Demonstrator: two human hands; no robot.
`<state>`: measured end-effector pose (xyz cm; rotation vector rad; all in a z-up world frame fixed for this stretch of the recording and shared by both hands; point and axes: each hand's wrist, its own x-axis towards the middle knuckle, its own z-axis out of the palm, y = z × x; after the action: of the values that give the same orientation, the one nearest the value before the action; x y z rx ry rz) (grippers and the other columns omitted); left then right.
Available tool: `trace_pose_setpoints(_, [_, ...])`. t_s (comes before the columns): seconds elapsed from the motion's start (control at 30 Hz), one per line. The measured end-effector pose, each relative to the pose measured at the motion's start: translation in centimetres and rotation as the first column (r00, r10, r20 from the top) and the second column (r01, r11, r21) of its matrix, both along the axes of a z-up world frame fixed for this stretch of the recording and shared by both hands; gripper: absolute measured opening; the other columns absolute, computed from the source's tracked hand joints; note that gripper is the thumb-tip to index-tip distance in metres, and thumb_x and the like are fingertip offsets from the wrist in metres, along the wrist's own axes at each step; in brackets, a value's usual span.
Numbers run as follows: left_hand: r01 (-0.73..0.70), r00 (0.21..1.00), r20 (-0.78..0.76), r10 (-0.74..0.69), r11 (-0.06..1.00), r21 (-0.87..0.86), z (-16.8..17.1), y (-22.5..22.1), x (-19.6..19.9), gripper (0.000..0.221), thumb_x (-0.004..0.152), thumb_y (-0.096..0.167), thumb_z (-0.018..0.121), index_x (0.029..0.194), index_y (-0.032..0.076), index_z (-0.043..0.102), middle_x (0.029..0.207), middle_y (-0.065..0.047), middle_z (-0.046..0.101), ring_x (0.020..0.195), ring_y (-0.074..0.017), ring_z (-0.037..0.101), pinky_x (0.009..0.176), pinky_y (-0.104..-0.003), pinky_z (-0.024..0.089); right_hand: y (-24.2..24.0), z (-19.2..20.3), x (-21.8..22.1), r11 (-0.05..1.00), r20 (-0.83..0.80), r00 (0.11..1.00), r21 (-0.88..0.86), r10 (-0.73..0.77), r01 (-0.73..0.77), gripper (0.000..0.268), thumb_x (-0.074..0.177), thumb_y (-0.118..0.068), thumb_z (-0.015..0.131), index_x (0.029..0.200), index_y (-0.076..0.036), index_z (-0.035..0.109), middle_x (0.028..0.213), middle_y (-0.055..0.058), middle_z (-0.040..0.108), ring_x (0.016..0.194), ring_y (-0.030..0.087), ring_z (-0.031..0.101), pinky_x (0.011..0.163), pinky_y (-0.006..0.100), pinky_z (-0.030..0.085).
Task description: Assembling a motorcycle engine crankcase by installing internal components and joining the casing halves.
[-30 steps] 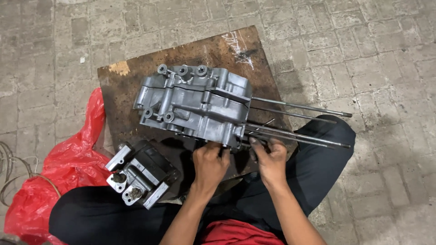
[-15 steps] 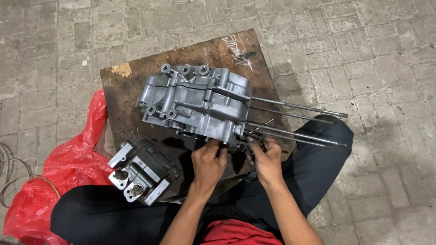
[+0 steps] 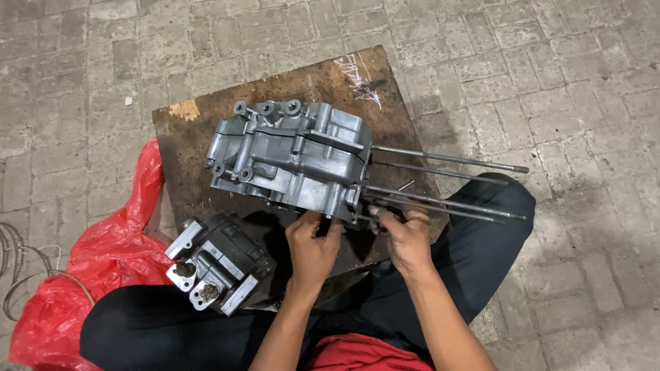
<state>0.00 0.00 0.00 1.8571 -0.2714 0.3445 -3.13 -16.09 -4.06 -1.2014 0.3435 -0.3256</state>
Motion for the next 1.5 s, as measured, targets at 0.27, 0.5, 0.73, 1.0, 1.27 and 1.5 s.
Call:
trace_pose_setpoints(0.27, [-0.054, 0.995, -0.092, 0.042, 0.989, -0.135, 0.8, -0.5, -0.5, 0.020, 0.081, -0.012, 0.069, 0.069, 0.003, 0.074, 0.052, -0.009, 0.069, 0.046, -0.0190, 0.064, 0.044, -0.029, 0.048, -0.3, 1.5, -0.2, 0.982, -0.040, 0.997, -0.175, -0.072, 0.064, 0.010, 0.084, 0.007, 0.075, 0.076, 0.009, 0.071, 0.059, 0.020, 0.063, 0.054, 0.018, 0.053, 0.047, 0.039, 0.051])
trace_pose_setpoints(0.5, [-0.069, 0.997, -0.030, 0.065, 0.989, -0.132, -0.1, -0.2, -0.3, 0.021, 0.080, -0.014, 0.063, 0.070, 0.001, 0.073, 0.053, -0.012, 0.067, 0.046, -0.0225, 0.065, 0.045, -0.033, 0.050, 1.2, 0.6, -0.3, 0.992, -0.138, 0.983, 0.024, -0.119, 0.123, 0.018, 0.080, 0.003, 0.082, 0.095, 0.010, 0.075, 0.069, 0.020, 0.067, 0.052, 0.020, 0.055, 0.046, 0.040, 0.053])
trace_pose_setpoints(0.73, [-0.059, 0.998, 0.028, 0.060, 0.997, -0.049, 0.3, -0.3, -0.7, 0.020, 0.078, -0.014, 0.067, 0.070, 0.003, 0.074, 0.054, -0.009, 0.067, 0.049, -0.0225, 0.066, 0.047, -0.031, 0.050, 0.0, 0.3, -0.4, 0.991, -0.140, 0.981, -0.050, -0.132, 0.127, 0.013, 0.083, 0.000, 0.080, 0.075, 0.008, 0.074, 0.057, 0.015, 0.059, 0.051, 0.017, 0.050, 0.044, 0.035, 0.048])
trace_pose_setpoints(1.0, [-0.039, 0.999, 0.033, 0.040, 0.999, -0.037, -1.0, 0.4, -0.5, 0.019, 0.080, -0.015, 0.064, 0.072, 0.000, 0.073, 0.054, -0.011, 0.064, 0.052, -0.0186, 0.061, 0.048, -0.032, 0.047, 1.7, 1.3, -0.3, 0.982, -0.096, 0.988, -0.160, -0.119, 0.103, 0.030, 0.089, -0.003, 0.077, 0.064, 0.010, 0.068, 0.050, 0.016, 0.053, 0.049, 0.016, 0.045, 0.044, 0.035, 0.044])
trace_pose_setpoints(1.27, [-0.043, 0.998, 0.051, 0.042, 0.999, 0.028, 0.1, 0.2, -0.4, 0.021, 0.077, -0.014, 0.064, 0.063, 0.002, 0.066, 0.048, -0.008, 0.055, 0.049, -0.0133, 0.047, 0.046, -0.028, 0.038, 0.3, -0.4, -1.3, 0.940, -0.229, 0.973, -0.331, 0.001, -0.079, 0.046, 0.094, -0.008, 0.071, 0.054, 0.008, 0.056, 0.047, 0.019, 0.048, 0.052, 0.019, 0.045, 0.057, 0.038, 0.047])
trace_pose_setpoints(1.5, [-0.083, 0.978, 0.202, 0.042, 0.977, 0.197, -0.9, 0.4, -0.8, 0.013, 0.075, -0.014, 0.069, 0.082, -0.004, 0.073, 0.068, -0.014, 0.060, 0.061, -0.0279, 0.057, 0.053, -0.035, 0.043, -0.2, -4.8, -2.6, 0.934, -0.137, 0.987, -0.356, -0.088, 0.034, 0.029, 0.089, -0.014, 0.079, 0.068, 0.004, 0.072, 0.059, 0.017, 0.065, 0.057, 0.020, 0.058, 0.059, 0.040, 0.055])
